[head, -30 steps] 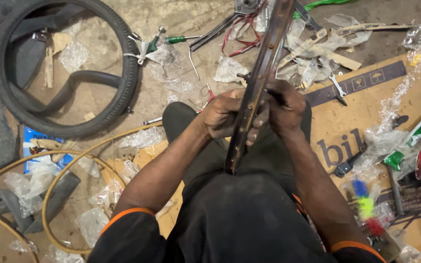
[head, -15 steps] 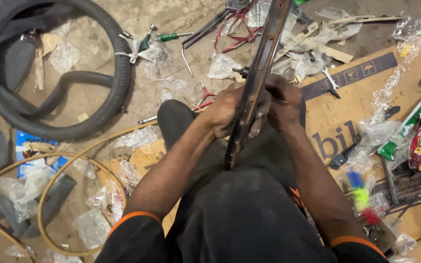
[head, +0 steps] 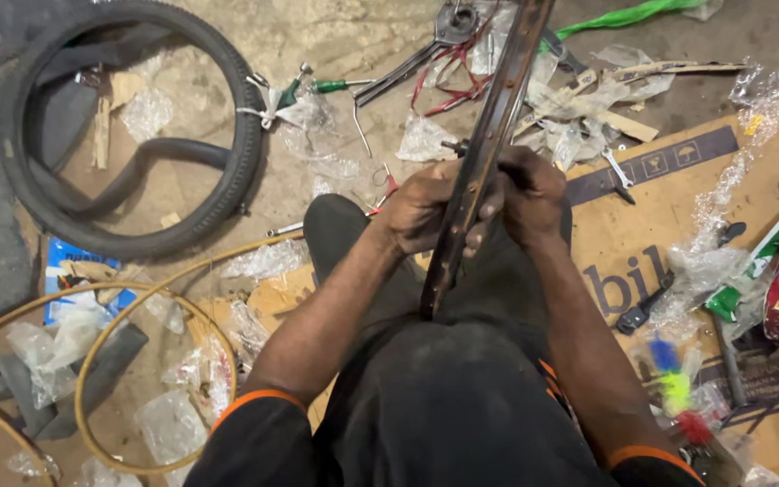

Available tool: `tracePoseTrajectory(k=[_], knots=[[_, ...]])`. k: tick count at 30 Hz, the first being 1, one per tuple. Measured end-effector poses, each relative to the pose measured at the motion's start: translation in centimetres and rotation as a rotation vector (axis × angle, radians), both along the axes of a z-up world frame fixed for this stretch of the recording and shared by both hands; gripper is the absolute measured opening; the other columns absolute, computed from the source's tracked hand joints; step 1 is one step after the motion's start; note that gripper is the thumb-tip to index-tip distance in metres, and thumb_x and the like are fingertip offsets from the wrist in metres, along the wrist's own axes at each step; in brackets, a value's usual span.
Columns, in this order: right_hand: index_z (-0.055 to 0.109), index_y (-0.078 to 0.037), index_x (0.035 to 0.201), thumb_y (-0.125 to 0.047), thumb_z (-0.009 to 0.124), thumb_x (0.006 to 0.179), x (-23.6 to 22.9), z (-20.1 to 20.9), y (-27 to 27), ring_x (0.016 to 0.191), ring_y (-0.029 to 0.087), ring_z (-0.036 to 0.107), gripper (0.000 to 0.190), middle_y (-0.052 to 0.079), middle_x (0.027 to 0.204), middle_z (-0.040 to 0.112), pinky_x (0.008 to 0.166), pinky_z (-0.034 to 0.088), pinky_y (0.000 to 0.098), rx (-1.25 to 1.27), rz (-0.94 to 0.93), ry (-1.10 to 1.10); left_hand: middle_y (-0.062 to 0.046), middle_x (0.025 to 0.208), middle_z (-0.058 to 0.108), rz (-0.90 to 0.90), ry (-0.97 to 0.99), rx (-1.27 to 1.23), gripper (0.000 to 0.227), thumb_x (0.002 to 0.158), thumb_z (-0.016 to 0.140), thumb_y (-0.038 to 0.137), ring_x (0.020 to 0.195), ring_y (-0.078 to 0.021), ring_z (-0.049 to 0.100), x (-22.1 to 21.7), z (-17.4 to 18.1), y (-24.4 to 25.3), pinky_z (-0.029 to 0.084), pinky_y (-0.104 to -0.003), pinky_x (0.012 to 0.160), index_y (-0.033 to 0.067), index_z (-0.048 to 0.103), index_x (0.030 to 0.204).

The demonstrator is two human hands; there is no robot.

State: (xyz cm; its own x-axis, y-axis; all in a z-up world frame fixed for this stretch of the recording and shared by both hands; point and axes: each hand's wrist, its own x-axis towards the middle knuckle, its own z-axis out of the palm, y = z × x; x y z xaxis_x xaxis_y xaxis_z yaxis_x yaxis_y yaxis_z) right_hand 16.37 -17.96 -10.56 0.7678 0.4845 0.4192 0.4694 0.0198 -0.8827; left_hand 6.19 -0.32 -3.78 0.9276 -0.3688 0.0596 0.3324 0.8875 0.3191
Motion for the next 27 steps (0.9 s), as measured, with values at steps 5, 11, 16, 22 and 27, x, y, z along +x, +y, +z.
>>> tracePoseTrajectory(k=[5,11,16,22,27], knots=[[0.071,0.000,0.111,0.007,0.066,0.090,-0.8,0.1,-0.7,0.092,0.015,0.071,0.023,0.008,0.100,0.074,0.084,0.057,0.0291,-0.126,-0.036,-0.010,-0.014,0.090,0.059,0.043,0.056,0.163,0.039,0.109,0.063,0.033,0.066,-0.0266,0.068,-0.2,-0.5,-0.5,0.059,-0.040,0.059,-0.0049,0.057,0.114],[0.071,-0.001,0.111,0.008,0.064,0.090,0.0,-0.1,0.4,0.094,0.017,0.071,0.024,0.008,0.103,0.074,0.085,0.057,0.0299,-0.061,0.014,0.002,-0.014,0.097,0.059,0.029,-0.041,0.083,0.032,0.101,0.065,0.028,0.074,-0.0258,0.068,-0.2,-0.5,0.6,0.059,-0.041,0.065,-0.0010,0.059,0.114],[0.070,0.000,0.108,0.007,0.067,0.089,0.2,-0.9,-0.5,0.088,0.017,0.072,0.020,0.009,0.097,0.073,0.081,0.057,0.0301,-0.168,-0.090,-0.095,-0.015,0.090,0.056,0.023,0.071,0.099,0.037,0.106,0.066,0.034,0.065,-0.0260,0.067,-0.2,-0.8,-0.2,0.059,-0.040,0.058,-0.0010,0.055,0.110],[0.071,0.000,0.109,0.006,0.067,0.089,0.3,-0.7,-0.7,0.090,0.016,0.072,0.021,0.011,0.099,0.074,0.081,0.058,0.0301,-0.186,-0.058,-0.082,-0.013,0.093,0.060,0.040,0.027,0.052,0.034,0.099,0.067,0.028,0.067,-0.0236,0.069,-0.1,-1.1,-0.3,0.061,-0.039,0.060,0.0014,0.058,0.117],[0.071,-0.001,0.111,0.005,0.068,0.091,-0.2,-0.1,0.3,0.092,0.016,0.071,0.021,0.011,0.101,0.074,0.084,0.058,0.0301,-0.058,-0.062,0.080,-0.017,0.101,0.063,0.042,0.019,0.217,0.033,0.105,0.064,0.029,0.069,-0.0254,0.069,-0.5,-0.9,0.4,0.060,-0.040,0.061,-0.0006,0.056,0.116]])
